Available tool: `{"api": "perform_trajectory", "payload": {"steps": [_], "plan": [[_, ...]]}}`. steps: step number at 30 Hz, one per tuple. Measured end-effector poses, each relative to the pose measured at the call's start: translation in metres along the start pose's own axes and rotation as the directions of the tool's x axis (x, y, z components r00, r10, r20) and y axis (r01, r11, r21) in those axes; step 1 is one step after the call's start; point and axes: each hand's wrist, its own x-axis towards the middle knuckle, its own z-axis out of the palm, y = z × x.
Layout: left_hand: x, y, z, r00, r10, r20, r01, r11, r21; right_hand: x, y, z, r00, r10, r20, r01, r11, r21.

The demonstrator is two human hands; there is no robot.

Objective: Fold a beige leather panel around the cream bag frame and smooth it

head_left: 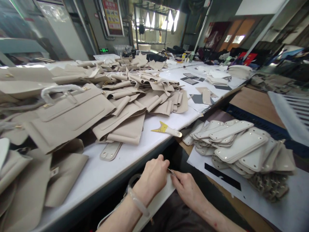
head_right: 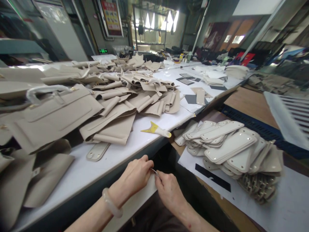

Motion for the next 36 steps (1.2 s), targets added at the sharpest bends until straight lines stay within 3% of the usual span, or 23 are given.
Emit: {"api": "perform_trajectory", "payload": {"steps": [5, 12, 17, 21, 24, 27, 32, 36], "plan": [[0.021, -0.017, 0.005, 0.992, 0.107, 0.063, -0.102, 0.991, -0.082, 0.000, -0.003, 0.004, 0.998, 0.052, -0.032, -0.054, 0.997, -0.056], [0.023, -0.040, 0.023, 0.973, 0.217, 0.072, -0.190, 0.943, -0.275, -0.004, -0.016, 0.000, 0.997, 0.069, -0.018, -0.070, 0.996, -0.049], [0.025, -0.042, 0.027, 0.971, 0.231, 0.067, -0.193, 0.915, -0.355, -0.004, -0.006, -0.008, 0.994, 0.060, 0.095, -0.077, 0.979, 0.188], [0.025, -0.042, 0.025, 0.974, 0.210, 0.079, -0.165, 0.909, -0.383, 0.005, 0.013, -0.006, 0.962, 0.163, 0.217, -0.259, 0.794, 0.550], [0.023, -0.042, 0.024, 0.977, 0.193, 0.086, -0.146, 0.910, -0.387, 0.010, 0.013, -0.006, 0.917, 0.208, 0.340, -0.391, 0.636, 0.666], [0.022, -0.042, 0.023, 0.978, 0.183, 0.096, -0.132, 0.911, -0.392, 0.011, 0.002, -0.010, 0.882, 0.202, 0.425, -0.457, 0.580, 0.674], [0.022, -0.044, 0.023, 0.975, 0.190, 0.113, -0.131, 0.908, -0.398, 0.016, -0.004, -0.012, 0.858, 0.226, 0.462, -0.486, 0.650, 0.585], [0.021, -0.047, 0.024, 0.975, 0.194, 0.111, -0.134, 0.903, -0.408, 0.021, 0.000, -0.008, 0.821, 0.257, 0.509, -0.540, 0.639, 0.548]]}}
